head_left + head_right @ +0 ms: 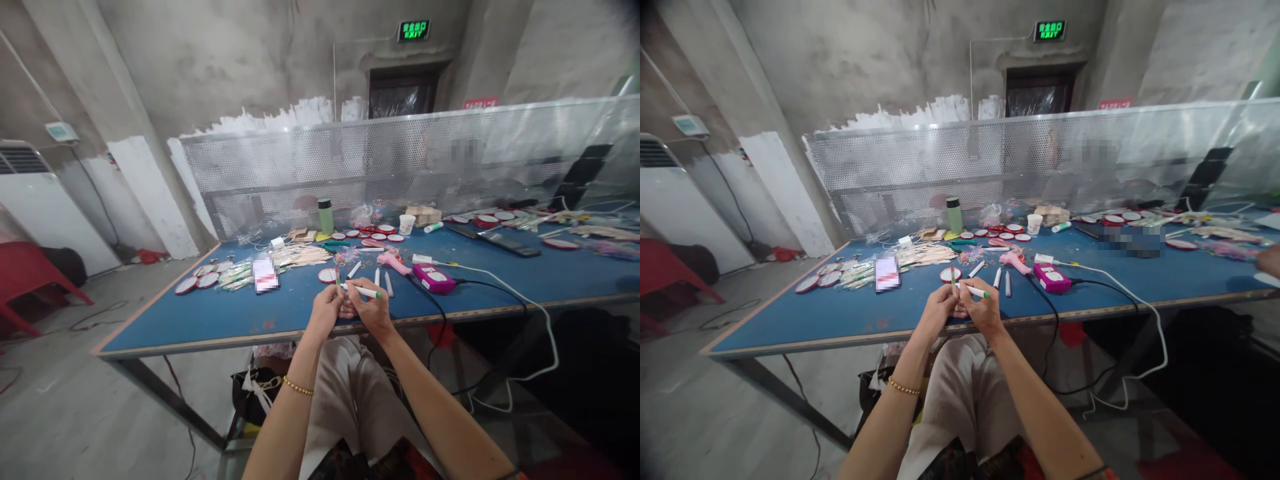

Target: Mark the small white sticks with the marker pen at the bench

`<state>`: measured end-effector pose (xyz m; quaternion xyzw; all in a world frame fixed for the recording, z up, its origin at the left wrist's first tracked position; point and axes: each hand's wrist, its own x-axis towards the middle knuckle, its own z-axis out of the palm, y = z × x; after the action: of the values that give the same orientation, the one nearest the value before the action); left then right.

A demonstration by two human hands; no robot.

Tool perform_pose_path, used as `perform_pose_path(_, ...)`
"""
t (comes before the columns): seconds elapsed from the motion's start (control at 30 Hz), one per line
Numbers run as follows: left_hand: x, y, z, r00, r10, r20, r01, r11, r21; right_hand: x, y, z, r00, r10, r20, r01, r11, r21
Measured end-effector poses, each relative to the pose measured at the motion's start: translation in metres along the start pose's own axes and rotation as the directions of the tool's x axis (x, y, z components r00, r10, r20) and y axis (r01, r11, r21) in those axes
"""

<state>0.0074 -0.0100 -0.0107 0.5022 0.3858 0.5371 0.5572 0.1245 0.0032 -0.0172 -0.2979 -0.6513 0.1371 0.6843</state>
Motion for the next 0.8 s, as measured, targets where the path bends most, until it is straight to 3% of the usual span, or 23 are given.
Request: perform_pose_path(0.8, 0.0005, 0.0002, -0.001, 1.0, -0.021, -0.006, 0.021, 1.0, 0.023, -0.0012, 0.0035, 0.0008, 1.0, 0.01, 0.005, -0.01, 0.999, -0.031)
